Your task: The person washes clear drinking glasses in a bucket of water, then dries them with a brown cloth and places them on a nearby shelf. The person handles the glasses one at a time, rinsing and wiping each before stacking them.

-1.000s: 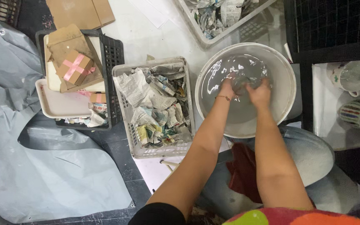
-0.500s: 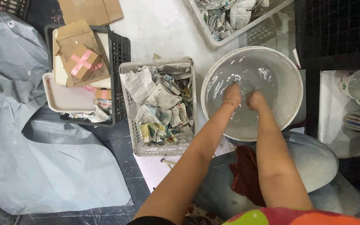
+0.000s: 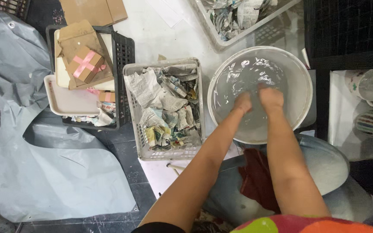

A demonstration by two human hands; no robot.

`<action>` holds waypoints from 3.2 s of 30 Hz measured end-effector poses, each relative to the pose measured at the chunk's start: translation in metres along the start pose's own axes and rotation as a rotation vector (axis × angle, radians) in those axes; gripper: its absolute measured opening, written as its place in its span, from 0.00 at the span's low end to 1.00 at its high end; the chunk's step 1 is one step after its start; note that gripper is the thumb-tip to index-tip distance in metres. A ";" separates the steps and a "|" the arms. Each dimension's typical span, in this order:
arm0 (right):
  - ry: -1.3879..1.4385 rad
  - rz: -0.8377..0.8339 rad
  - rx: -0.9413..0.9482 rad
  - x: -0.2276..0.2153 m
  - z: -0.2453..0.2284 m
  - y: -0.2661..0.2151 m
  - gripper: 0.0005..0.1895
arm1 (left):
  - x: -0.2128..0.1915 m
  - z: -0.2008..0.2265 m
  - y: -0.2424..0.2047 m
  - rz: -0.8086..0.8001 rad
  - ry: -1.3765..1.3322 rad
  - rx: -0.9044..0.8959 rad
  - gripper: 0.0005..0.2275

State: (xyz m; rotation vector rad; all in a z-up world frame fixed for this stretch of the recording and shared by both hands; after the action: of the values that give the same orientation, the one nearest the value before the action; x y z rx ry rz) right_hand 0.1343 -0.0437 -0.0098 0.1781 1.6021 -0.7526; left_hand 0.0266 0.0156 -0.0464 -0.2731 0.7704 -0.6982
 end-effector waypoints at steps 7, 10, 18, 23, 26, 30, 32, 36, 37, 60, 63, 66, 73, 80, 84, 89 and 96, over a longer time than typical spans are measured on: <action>0.154 0.013 0.111 -0.016 -0.009 -0.010 0.20 | 0.016 -0.017 -0.007 -0.149 -0.209 -0.202 0.10; 0.131 0.010 0.111 -0.023 -0.006 -0.005 0.20 | 0.020 -0.017 0.000 -0.163 -0.317 -0.277 0.08; 0.308 0.087 0.174 -0.012 0.001 0.000 0.18 | -0.029 0.012 0.007 0.358 -0.111 0.079 0.04; 0.326 0.040 0.284 0.010 0.015 0.005 0.21 | 0.020 -0.020 -0.010 -0.144 -0.536 -0.503 0.06; 0.004 0.000 0.022 0.007 -0.002 0.004 0.16 | -0.021 0.034 -0.003 0.182 0.248 0.247 0.06; 0.132 0.093 0.124 -0.004 -0.003 -0.005 0.17 | -0.036 0.022 0.001 0.278 0.173 0.011 0.11; 0.434 -0.023 0.406 0.015 0.012 -0.012 0.16 | -0.046 0.022 0.007 0.335 0.079 0.005 0.10; 0.591 -0.207 0.345 0.039 0.008 -0.008 0.13 | -0.014 0.009 0.012 -0.030 -0.458 -0.279 0.15; 0.729 -0.301 0.409 0.050 0.011 -0.014 0.13 | 0.004 0.010 0.006 -0.177 -0.800 -0.468 0.17; 1.185 0.030 0.790 0.024 0.045 -0.020 0.18 | -0.006 -0.063 0.022 0.377 -1.364 -0.953 0.16; 1.784 -0.257 0.757 0.006 -0.007 -0.020 0.19 | 0.004 -0.052 0.022 0.223 -1.421 -0.960 0.15; 1.770 -0.499 0.599 -0.025 -0.040 -0.027 0.24 | 0.009 -0.048 0.020 0.220 -1.517 -0.969 0.18; 1.269 -0.609 0.227 -0.061 -0.080 -0.027 0.28 | 0.016 -0.051 0.019 0.121 -1.519 -1.070 0.25; 0.390 -0.018 -0.425 -0.077 -0.109 -0.008 0.17 | 0.025 -0.040 0.021 -0.032 -1.613 -1.015 0.26; 0.420 0.090 -0.233 -0.071 -0.099 -0.009 0.19 | 0.026 -0.033 0.025 -0.102 -1.481 -0.855 0.20; 0.457 -0.086 -0.118 -0.034 -0.084 -0.002 0.20 | 0.026 -0.041 0.021 -0.025 -1.472 -0.956 0.19; 1.794 -0.403 0.568 0.011 -0.072 0.010 0.16 | 0.017 -0.019 0.030 -0.075 -1.690 -0.784 0.17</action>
State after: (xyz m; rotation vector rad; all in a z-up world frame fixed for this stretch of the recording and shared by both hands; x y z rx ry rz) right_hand 0.0773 0.0005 -0.0244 1.2361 3.0719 -1.5296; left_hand 0.0358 0.0269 -0.0831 -1.3712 -0.6585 -0.0158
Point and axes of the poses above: each hand's wrist, its own y-axis towards the middle knuckle, its own x-axis out of the palm, z = x × y, the point moved 10 cm from there along y, towards the middle knuckle, and after that the axes turned 14 degrees about z, right-handed, at the moved point
